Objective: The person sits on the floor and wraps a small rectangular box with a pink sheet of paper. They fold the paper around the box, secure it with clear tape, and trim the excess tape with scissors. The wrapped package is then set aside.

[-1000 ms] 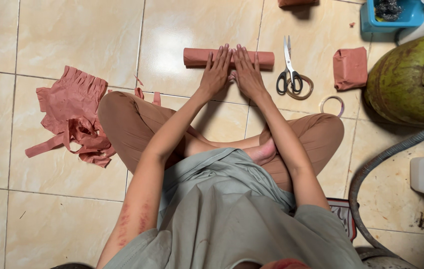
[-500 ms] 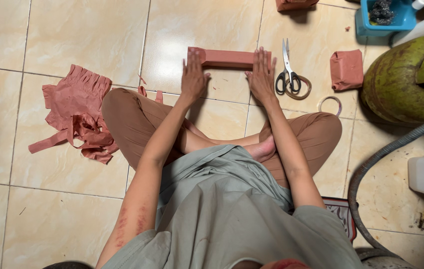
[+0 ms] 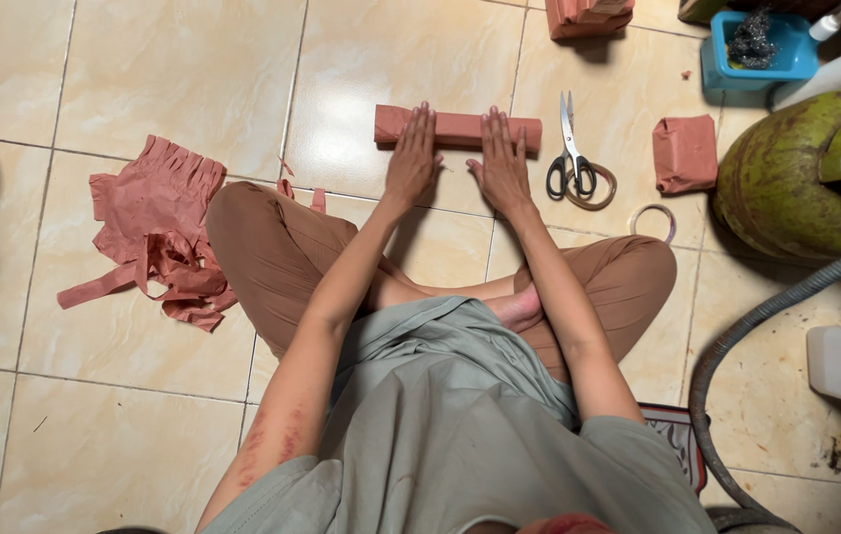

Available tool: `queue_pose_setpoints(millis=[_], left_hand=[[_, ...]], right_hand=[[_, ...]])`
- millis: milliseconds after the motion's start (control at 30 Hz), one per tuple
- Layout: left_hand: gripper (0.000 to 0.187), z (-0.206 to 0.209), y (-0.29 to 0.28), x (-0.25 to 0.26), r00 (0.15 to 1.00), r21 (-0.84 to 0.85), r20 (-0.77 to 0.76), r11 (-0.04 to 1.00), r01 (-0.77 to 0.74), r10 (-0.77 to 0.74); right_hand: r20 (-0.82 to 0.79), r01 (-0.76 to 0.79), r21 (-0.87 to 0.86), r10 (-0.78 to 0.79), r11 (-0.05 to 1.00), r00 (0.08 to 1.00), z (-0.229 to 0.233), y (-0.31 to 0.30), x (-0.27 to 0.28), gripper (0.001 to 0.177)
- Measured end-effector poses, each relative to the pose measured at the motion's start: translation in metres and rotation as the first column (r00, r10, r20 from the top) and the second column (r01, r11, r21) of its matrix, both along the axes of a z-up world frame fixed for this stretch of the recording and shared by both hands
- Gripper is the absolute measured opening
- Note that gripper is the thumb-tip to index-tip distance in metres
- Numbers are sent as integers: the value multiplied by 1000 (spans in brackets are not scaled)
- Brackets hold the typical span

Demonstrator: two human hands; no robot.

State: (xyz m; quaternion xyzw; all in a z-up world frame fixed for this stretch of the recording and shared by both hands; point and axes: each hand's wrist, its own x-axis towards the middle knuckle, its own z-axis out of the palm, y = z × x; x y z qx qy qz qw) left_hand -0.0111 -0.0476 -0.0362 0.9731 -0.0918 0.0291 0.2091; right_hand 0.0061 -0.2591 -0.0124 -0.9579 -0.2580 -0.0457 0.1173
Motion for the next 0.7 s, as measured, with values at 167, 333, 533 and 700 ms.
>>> queue_pose_setpoints(millis=[167, 333, 533, 700], left_hand=[[82, 1, 23, -10, 997, 101, 35, 992, -74, 70], [80, 9, 36, -10, 946, 232, -234, 958, -170, 224], [74, -1, 57, -10, 858, 135, -45, 854, -502, 512], [78, -1, 31, 7, 938, 92, 297, 973, -213, 177]], right_hand=[[-68, 66, -5, -66, 998, 996, -1, -7, 2, 90], [-89, 147, 35, -144, 988, 986, -4, -16, 5, 85], [-108, 327, 112, -316, 938, 943, 2, -39, 2, 89], [-54, 258, 160, -253, 953, 966, 17, -23, -2, 89]])
